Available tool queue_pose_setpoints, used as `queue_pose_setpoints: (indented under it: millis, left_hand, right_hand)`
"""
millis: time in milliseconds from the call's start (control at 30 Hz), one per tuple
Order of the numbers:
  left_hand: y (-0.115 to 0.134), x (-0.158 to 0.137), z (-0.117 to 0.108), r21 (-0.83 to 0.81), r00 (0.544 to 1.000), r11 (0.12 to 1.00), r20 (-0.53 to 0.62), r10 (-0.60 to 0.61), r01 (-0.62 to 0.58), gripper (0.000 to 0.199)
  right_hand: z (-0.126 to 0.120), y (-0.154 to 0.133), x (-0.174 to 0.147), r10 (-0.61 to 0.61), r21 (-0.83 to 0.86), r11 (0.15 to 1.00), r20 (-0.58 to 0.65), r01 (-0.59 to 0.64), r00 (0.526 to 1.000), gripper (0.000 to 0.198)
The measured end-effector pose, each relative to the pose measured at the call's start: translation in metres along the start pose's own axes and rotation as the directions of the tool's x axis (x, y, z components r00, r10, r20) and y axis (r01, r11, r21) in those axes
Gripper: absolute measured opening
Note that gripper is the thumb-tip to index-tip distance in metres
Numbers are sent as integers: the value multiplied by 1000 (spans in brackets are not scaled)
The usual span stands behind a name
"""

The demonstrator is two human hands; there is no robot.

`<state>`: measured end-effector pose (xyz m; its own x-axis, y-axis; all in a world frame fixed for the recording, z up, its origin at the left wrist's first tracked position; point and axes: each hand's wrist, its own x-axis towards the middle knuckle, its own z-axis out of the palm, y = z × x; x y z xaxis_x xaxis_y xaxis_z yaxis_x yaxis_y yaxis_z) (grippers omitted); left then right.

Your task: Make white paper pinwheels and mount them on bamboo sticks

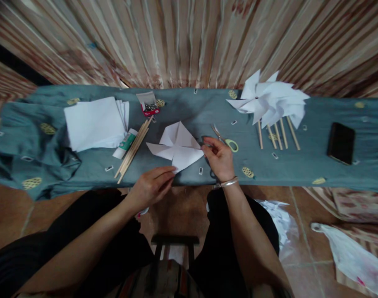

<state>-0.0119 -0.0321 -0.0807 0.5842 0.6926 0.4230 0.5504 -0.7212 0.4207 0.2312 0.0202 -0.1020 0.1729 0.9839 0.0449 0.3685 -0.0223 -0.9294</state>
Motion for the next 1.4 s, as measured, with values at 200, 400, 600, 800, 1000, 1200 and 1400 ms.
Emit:
queue_pose_setpoints:
  millis: [200, 400, 600, 800, 1000, 1200, 1400]
  left_hand:
    - [-19, -3, -5, 39, 996, 996, -21, -82, 83, 17]
    - [-28, 2, -11, 138, 987, 978, -61, -151, 158, 17]
    - [-13, 13, -5, 155, 992, 981, 28, -122, 116, 23]
    - [-11, 16, 10, 158, 993, 984, 69, -97, 85, 16]
    - [-15, 13, 14, 48, 995, 994, 13, -100, 100, 14]
    - [-16, 14, 14, -61, 980, 978, 22, -200, 201, 13]
    - [-16, 16, 11, -97, 963, 958, 37, -268, 271, 14]
  right_hand:
    - [-2, -11, -13, 193, 189, 958, 134, -216, 972, 30]
    - [3, -20, -30, 257, 248, 910, 291, -332, 921, 36]
    - [8, -26, -36, 265, 246, 902, 335, -355, 904, 35]
    - [11, -26, -41, 222, 247, 909, 395, -336, 892, 30]
    - [11, -24, -43, 48, 175, 978, 328, -111, 943, 16]
    - [18, -24, -41, -146, 10, 989, 286, 150, 947, 23]
    - [29, -27, -32, -119, 21, 993, 286, 118, 951, 9]
